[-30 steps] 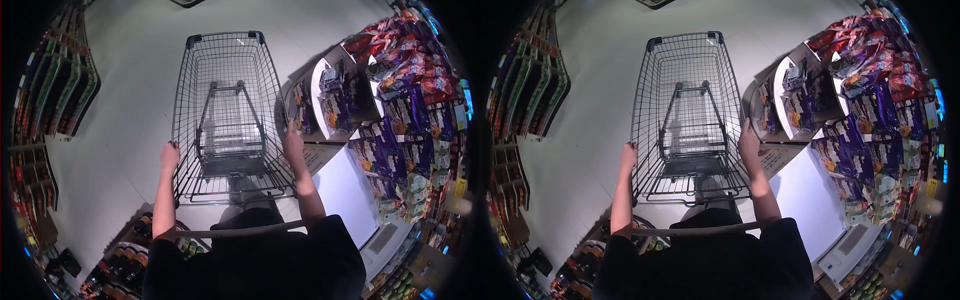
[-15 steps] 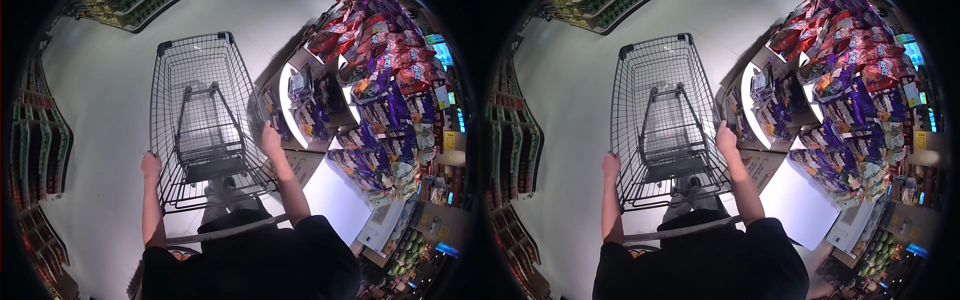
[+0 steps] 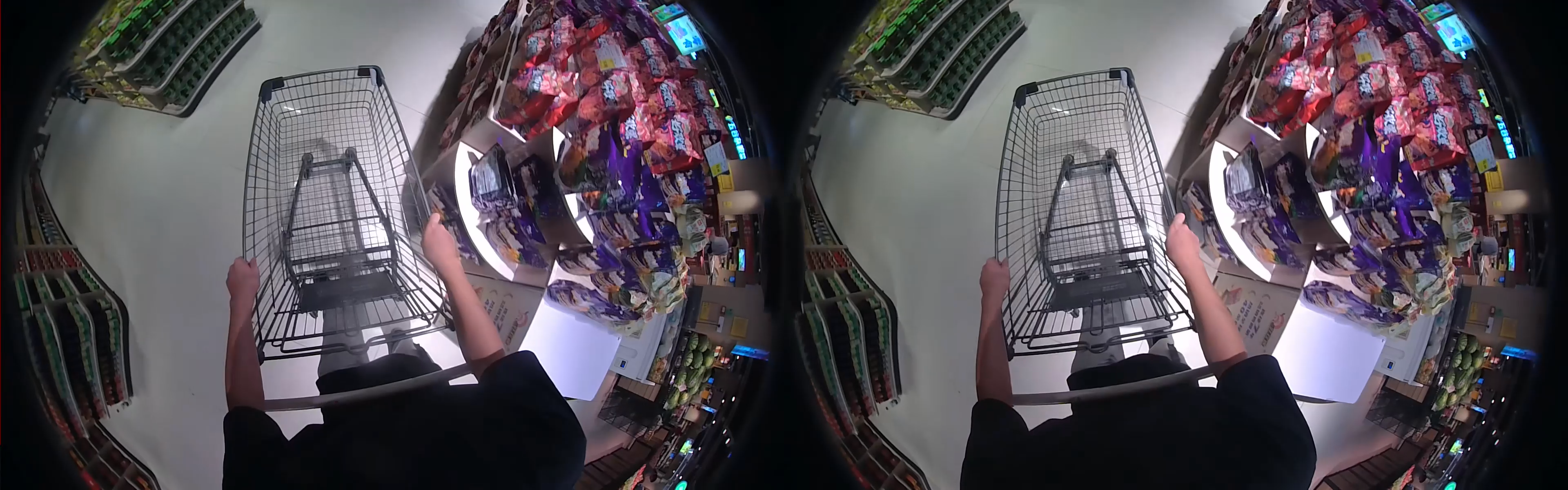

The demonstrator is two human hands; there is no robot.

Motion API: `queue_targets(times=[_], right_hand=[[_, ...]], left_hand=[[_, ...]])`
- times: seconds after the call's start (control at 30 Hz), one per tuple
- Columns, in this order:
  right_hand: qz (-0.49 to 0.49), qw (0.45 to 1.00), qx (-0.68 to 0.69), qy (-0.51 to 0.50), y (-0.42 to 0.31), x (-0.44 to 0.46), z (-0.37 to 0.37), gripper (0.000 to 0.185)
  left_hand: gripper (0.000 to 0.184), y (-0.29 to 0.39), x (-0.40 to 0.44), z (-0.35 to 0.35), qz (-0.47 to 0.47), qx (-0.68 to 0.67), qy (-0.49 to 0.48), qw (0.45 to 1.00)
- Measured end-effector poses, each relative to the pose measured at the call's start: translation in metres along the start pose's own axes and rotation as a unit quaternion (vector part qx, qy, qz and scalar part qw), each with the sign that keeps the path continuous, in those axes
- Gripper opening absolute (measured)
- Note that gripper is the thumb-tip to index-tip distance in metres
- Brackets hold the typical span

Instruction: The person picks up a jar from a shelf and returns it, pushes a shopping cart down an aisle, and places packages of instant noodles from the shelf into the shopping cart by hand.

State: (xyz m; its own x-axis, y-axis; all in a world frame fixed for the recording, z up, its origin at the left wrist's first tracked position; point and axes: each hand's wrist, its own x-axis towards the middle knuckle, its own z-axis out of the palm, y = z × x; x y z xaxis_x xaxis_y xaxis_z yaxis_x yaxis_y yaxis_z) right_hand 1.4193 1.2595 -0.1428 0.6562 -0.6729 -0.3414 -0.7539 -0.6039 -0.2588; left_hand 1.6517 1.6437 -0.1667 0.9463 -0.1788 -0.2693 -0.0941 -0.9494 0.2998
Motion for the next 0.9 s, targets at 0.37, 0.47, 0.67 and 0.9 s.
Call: queue_targets(times=[0.37,0.47,0.67,0.9], right_hand=[[0.008,0.992,0.119,0.039,-0.038,0.104,-0.009,0.015],[0.009,0.988,0.14,0.06,-0.038,0.136,-0.013,0.016],[0.042,0.989,0.114,0.079,-0.034,0.194,-0.026,0.021],[0.088,0.987,0.126,0.054,-0.052,0.282,-0.078,0.021]], left_hand=[[0.035,0.054,0.162,-0.032,0.062,0.025,-0.056,0.996],[0.035,0.077,0.2,-0.033,0.084,0.037,-0.05,0.995],[0.037,0.131,0.265,-0.036,0.1,0.036,-0.071,0.992],[0.037,0.214,0.354,-0.046,0.124,0.042,-0.078,0.988]])
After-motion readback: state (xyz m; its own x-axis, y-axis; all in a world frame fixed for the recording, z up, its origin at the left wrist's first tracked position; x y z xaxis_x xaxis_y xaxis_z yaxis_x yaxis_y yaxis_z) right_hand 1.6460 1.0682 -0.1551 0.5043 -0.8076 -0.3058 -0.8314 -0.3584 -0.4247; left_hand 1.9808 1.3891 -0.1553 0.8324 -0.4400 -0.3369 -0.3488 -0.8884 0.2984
